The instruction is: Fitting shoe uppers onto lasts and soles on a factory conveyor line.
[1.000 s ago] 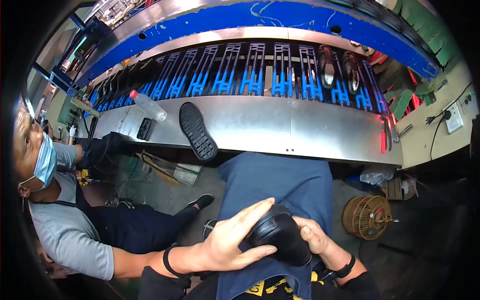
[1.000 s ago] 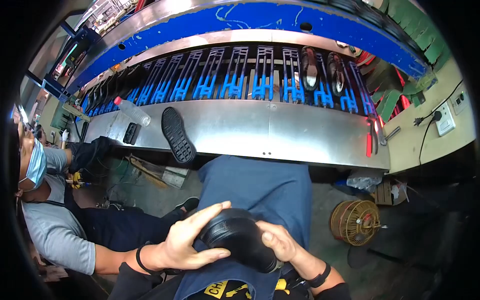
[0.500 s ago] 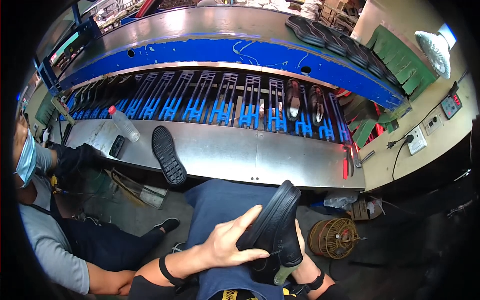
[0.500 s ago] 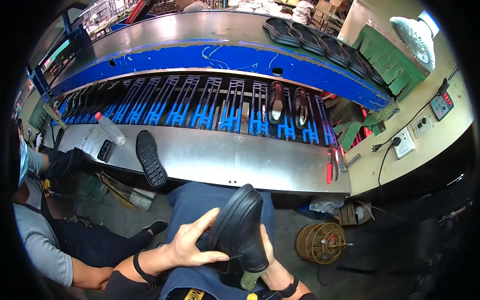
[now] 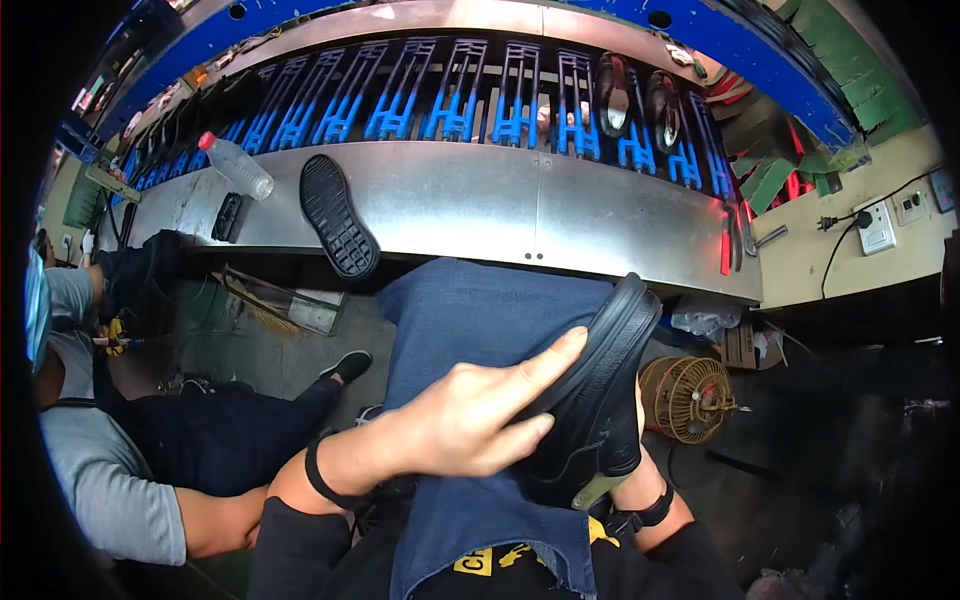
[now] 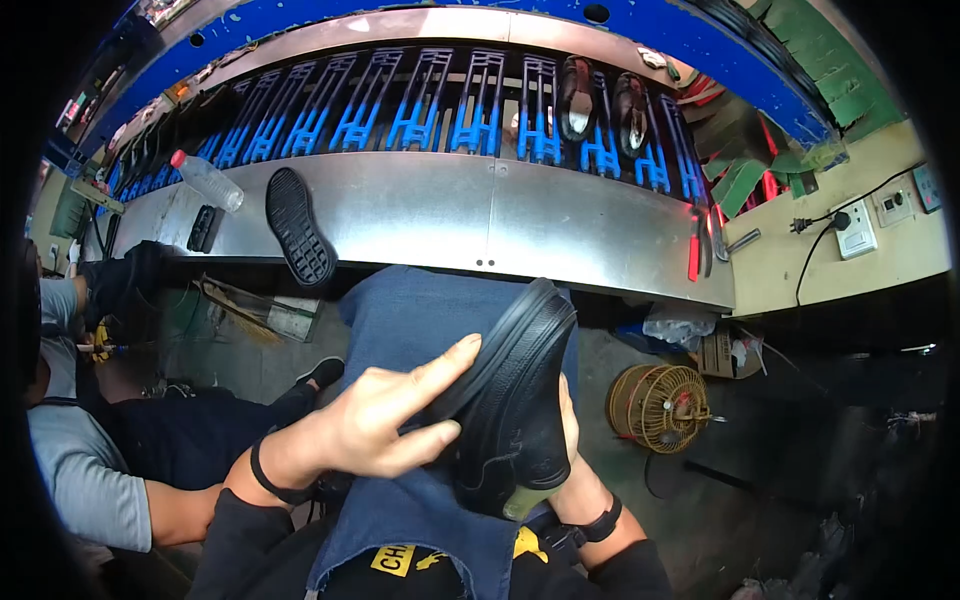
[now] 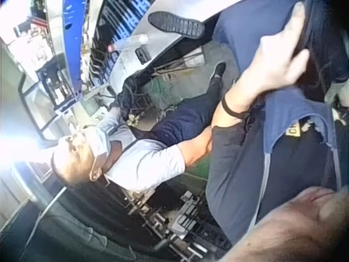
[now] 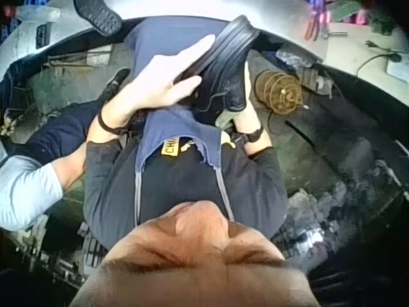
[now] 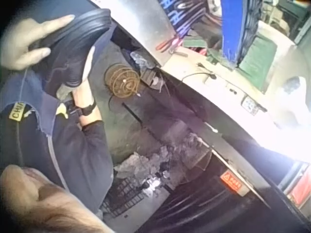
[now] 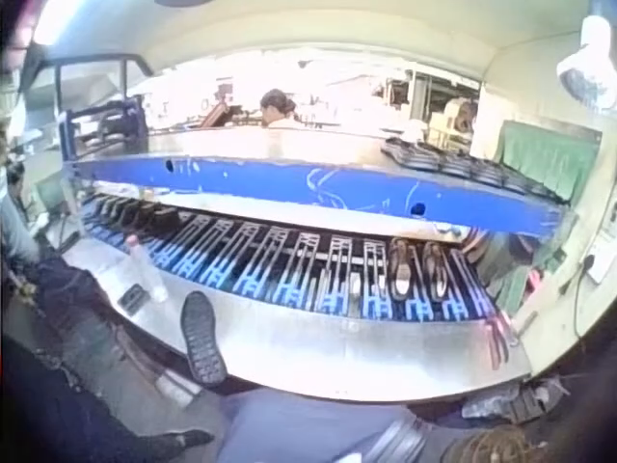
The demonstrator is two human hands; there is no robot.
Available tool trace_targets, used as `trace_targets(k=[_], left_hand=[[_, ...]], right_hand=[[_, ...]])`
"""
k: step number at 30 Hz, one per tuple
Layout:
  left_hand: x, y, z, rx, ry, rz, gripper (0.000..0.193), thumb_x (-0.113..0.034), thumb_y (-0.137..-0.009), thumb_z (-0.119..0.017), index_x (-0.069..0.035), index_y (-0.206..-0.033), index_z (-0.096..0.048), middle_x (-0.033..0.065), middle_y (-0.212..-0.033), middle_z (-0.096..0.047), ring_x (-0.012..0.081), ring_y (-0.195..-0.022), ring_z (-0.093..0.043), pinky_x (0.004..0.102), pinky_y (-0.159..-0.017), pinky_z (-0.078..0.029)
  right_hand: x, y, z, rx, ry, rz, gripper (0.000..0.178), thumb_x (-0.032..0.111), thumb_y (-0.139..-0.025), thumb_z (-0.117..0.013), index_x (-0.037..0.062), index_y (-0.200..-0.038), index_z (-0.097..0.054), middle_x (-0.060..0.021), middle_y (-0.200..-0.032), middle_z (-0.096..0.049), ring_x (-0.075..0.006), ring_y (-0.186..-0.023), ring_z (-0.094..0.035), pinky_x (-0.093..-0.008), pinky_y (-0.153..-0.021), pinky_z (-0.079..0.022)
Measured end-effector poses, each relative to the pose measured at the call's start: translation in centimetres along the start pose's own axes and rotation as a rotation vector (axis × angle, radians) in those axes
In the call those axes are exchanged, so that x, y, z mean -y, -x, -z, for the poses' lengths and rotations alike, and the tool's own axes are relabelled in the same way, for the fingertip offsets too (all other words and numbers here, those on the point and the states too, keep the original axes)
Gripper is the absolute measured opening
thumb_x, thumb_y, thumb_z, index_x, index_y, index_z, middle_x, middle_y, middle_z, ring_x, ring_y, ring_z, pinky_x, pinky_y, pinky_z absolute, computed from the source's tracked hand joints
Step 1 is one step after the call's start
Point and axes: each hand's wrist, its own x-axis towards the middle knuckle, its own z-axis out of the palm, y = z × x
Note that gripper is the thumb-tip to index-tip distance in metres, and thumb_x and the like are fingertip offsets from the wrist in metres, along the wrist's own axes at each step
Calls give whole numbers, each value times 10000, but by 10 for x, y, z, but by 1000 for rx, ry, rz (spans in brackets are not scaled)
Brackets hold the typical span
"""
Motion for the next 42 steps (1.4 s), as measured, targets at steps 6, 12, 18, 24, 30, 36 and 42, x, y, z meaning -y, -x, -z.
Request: trace_targets(k=[6, 12, 18, 24, 30, 36, 42], left_hand=[[-11, 4, -18, -167, -138, 4, 754, 42, -784, -629, 117, -1476, -337, 321, -1349, -549, 402, -1055, -680, 392, -881, -586], [-5, 4, -29, -338, 222, 295, 1069, -223, -789, -822, 32, -1571, -140, 327, -1539, -333, 393, -1392, -446, 413, -1131, -389], [87, 24, -1, -660, 1051, 258, 834, -459, -793, -799, -15, -1384, -413, 138, -1217, -587, 235, -1097, -623, 367, -944, -542], [87, 62, 10, -492, 1291, 235, 991, -516, -775, -815, -46, -1500, -331, 125, -1235, -616, 255, -1125, -646, 417, -958, -564], [71, 51, -1, -413, 1082, 231, 1015, -460, -766, -831, -7, -1494, -288, 134, -1381, -478, 245, -1293, -500, 391, -1101, -412], [63, 36, 8, -423, 692, 288, 983, -288, -788, -827, 18, -1508, -230, 145, -1403, -437, 240, -1330, -446, 398, -1137, -344], [54, 29, 6, -363, 745, 305, 1002, -324, -758, -800, 0, -1513, -227, 133, -1385, -449, 233, -1312, -455, 401, -1126, -353]], right_hand=[[2, -15, 5, 157, 134, 145, 597, 448, -1081, -276, 8, -1441, -456, -190, -1379, -571, -313, -1236, -588, -453, -1069, -474], [1, -24, -48, -67, 496, 170, 728, 566, -1052, -222, -5, -1429, -471, -202, -1331, -600, -325, -1190, -620, -442, -1037, -494], [-27, -46, -86, 127, 2097, 312, 736, 388, -908, -673, -135, -1336, -384, -359, -1178, -560, -506, -1043, -596, -492, -880, -519], [3, -59, -114, 332, 2081, 476, 408, 288, -845, -770, 28, -1110, -599, -67, -624, -632, -253, -547, -660, -374, -534, -536], [16, -86, -133, 542, 2065, 423, 563, 236, -866, -741, -45, -1251, -442, -145, -637, -610, -375, -591, -656, -418, -541, -520], [23, -84, -141, 540, 2160, 223, 454, 113, -854, -662, -78, -1186, -418, -273, -673, -626, -476, -626, -640, -505, -571, -527], [40, -98, -115, 525, 1709, 193, 397, 45, -819, -569, -18, -1190, -441, -186, -720, -648, -379, -588, -636, -424, -551, -482]])
